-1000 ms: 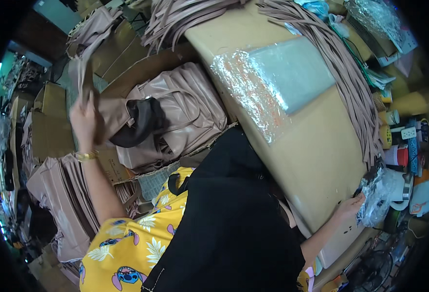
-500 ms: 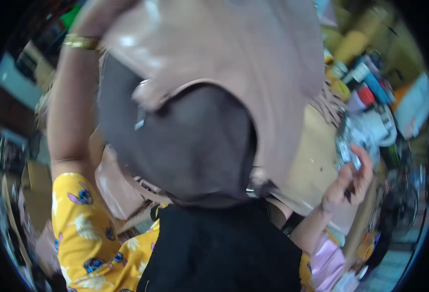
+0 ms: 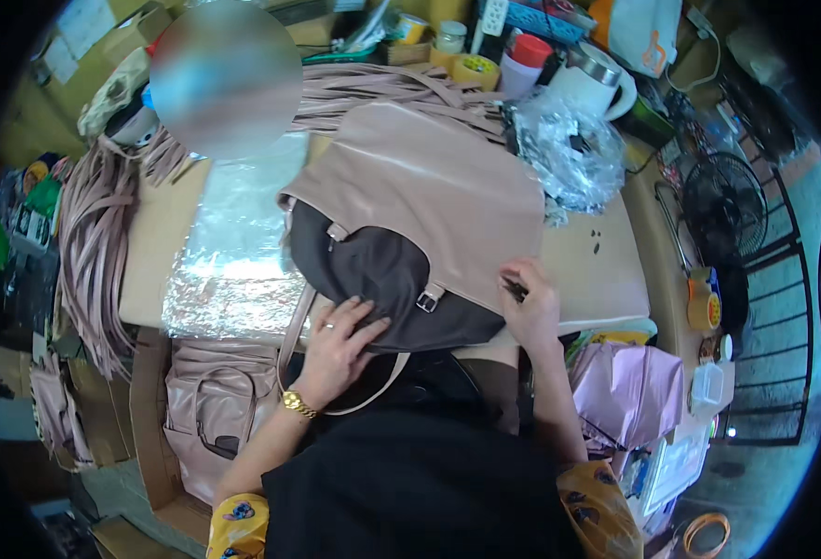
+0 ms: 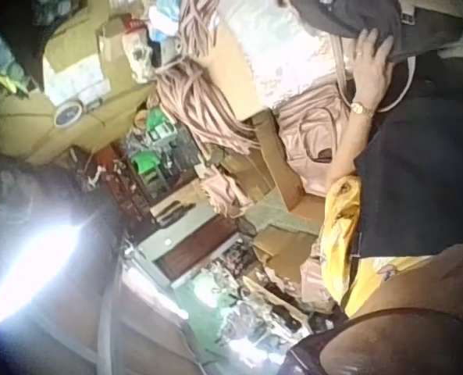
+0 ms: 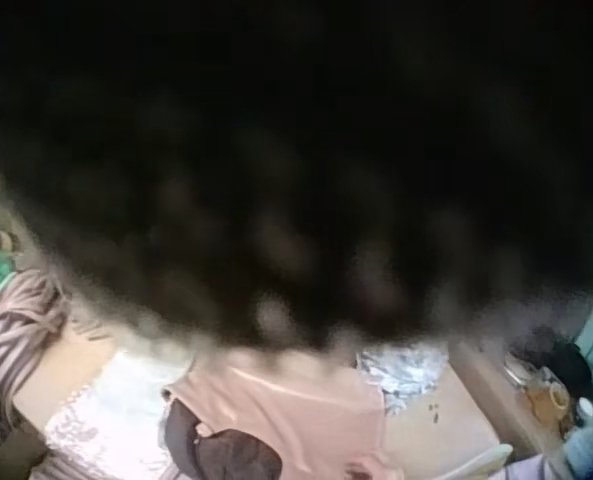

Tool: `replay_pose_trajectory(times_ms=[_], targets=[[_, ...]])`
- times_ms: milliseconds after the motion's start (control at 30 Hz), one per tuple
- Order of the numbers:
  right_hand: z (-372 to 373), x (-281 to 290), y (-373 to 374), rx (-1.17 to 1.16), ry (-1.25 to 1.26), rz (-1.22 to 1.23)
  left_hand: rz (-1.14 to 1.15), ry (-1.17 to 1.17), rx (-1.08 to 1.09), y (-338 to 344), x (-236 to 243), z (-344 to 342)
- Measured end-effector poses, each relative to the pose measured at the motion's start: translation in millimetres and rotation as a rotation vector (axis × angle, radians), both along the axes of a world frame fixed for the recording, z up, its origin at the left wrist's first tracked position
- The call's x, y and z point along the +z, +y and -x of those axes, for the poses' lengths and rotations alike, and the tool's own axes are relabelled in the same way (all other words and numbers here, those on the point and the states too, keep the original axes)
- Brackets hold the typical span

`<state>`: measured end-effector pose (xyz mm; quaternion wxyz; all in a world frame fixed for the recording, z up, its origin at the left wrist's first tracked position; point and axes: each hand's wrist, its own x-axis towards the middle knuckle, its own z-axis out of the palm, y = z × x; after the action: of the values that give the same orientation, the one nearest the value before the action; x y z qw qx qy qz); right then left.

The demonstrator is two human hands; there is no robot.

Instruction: The person attaches a brand tag to the handle of a leather tote bag and uses a small tool to trim excess threads from the seams and interior.

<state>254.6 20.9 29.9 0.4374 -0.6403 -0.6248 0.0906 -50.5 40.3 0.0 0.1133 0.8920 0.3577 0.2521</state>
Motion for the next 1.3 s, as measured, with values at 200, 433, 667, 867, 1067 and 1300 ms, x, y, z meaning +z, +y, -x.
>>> replay_pose_trajectory(times_ms=[200, 433, 667, 867, 1067, 1300], targets=[[-1, 8, -12, 0.166, 0.011, 0.265, 0.17, -0.049, 0.074, 20, 6, 59], [89, 25, 31, 0.622, -0.28, 0.283, 0.07, -0.001, 0.213, 6, 37, 59], [70, 24, 66, 0.614, 0.588, 0.369, 0.269, -0.181, 0.207, 3, 28, 52], [141, 105, 49, 0.931, 0.674, 0.398, -0.194, -0.132, -0.18, 91, 75, -37], [193, 143, 3, 1.038, 0.09, 0.035, -0.107, -0.22, -0.165, 106, 143, -19], [43, 190, -9, 0.221, 0.124, -0.657, 0.19, -0.372, -0.28, 56, 216, 35]])
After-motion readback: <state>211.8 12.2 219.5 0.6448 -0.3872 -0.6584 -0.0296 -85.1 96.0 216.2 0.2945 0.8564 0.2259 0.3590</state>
